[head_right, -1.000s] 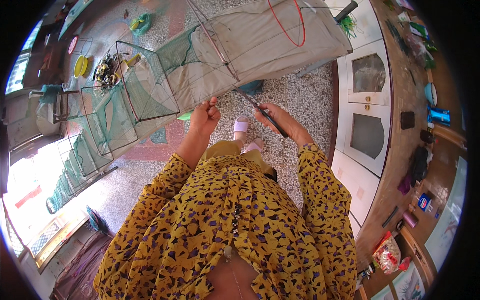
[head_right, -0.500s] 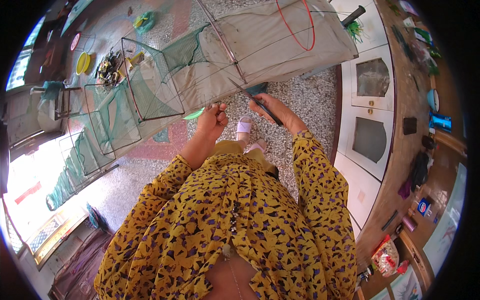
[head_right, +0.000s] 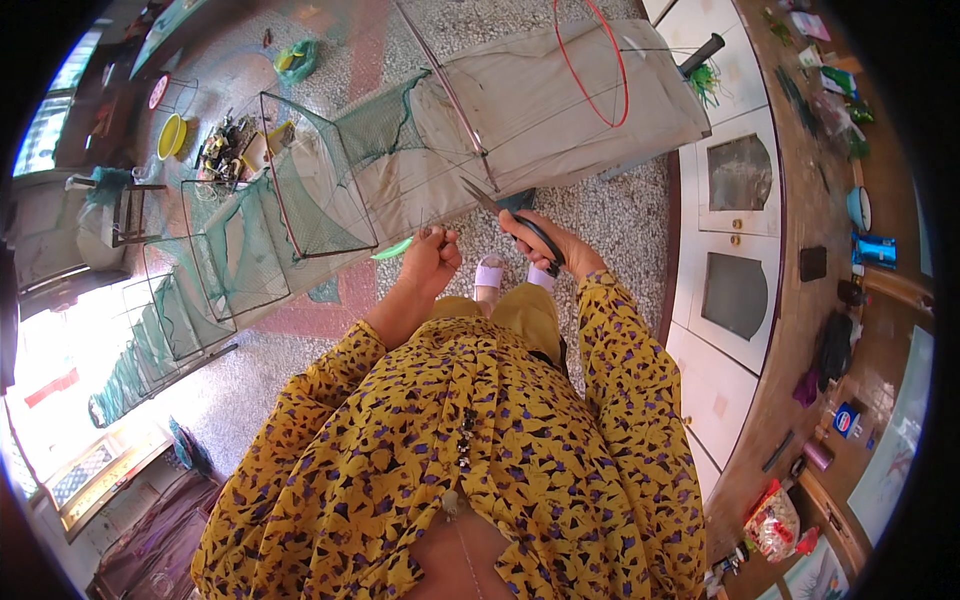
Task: The person attaches metal rings to a green mesh net to form a collapsible trap. They secure the rings with wire and trim the wire with scissors, working through several sections of the long trap.
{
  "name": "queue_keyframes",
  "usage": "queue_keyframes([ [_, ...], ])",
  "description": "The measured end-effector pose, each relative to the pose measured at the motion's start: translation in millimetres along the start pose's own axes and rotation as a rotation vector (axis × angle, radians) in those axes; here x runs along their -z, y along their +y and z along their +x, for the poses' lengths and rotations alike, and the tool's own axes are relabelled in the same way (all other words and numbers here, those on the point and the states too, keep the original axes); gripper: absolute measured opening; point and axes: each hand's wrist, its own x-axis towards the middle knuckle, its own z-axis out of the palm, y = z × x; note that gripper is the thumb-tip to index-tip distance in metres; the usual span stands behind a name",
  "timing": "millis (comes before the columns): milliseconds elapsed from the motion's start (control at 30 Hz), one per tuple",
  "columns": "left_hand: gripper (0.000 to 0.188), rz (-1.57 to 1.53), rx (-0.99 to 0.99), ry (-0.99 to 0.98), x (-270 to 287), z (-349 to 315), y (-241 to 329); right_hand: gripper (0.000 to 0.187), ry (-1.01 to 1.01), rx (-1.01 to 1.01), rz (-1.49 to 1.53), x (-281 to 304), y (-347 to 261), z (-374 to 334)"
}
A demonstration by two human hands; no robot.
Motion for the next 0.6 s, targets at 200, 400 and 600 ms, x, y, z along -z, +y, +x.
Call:
queue_keyframes([
  [200, 0.006, 0.056, -0.045, -0.010, 9, -15, 9, 0.045, 0.017, 0.085, -0.023, -6, 13, 11],
  [400, 0.010, 0.276, 0.046, -0.134, 10, -58, 27, 0.047, 0.150, 0.462, -0.596, 31, 72, 32],
  [600, 0.025, 0.203, 0.088, -0.276, -33, -133, 84, 0.047, 0.061, 0.156, -0.573, 49, 50, -64],
])
